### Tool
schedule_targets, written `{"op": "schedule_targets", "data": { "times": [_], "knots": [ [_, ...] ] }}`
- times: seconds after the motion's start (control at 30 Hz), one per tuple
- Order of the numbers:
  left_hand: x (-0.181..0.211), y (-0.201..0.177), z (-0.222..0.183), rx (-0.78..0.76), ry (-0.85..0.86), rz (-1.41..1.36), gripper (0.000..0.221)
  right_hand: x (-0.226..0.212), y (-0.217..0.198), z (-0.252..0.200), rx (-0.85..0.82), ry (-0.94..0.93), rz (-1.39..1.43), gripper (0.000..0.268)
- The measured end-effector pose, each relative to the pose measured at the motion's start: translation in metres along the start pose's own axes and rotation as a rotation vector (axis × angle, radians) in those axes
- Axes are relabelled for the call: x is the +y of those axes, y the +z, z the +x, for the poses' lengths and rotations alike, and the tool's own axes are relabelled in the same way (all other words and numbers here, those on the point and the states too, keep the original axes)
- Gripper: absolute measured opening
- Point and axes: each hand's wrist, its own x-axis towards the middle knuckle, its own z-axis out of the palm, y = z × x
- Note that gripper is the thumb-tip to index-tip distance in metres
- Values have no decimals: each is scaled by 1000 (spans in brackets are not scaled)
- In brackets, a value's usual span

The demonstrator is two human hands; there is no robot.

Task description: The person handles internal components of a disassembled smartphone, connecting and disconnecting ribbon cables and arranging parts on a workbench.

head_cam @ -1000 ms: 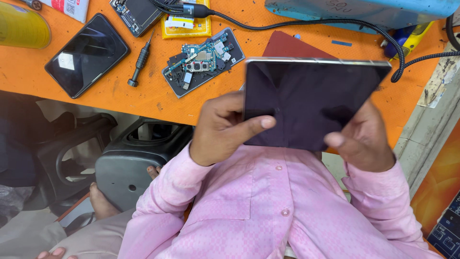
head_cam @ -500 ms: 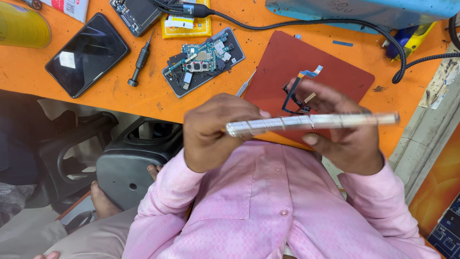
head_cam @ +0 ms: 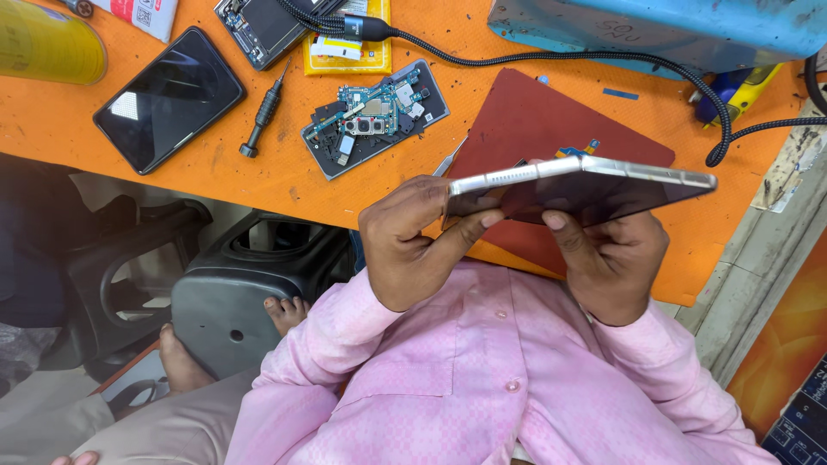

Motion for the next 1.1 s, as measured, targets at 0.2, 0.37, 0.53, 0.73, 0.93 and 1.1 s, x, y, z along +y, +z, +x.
{"op": "schedule_targets", "data": {
  "times": [0.2, 0.37, 0.53, 0.73, 0.93, 1.1],
  "knots": [
    [1, 19, -1, 181, -42, 178, 19, 2, 20, -3, 116, -73, -169, 23],
    [-7, 26, 3, 203, 27, 278, 18, -4, 30, 0, 124, -94, -349, 26],
    [-16, 32, 5, 221, 35, 286, 19, -6, 32, 2, 77, -172, -394, 36],
    [-34, 32, 5, 180, -262, 80, 19, -20, 29, 4, 30, -100, -347, 41],
    [-61, 34, -1, 135, -377, -547, 20, -35, 17, -6, -13, -73, -139, 51],
    [-64, 27, -3, 70, -321, -822, 32, -16, -2, -6, -193, 149, 453, 85]
  ]
}}
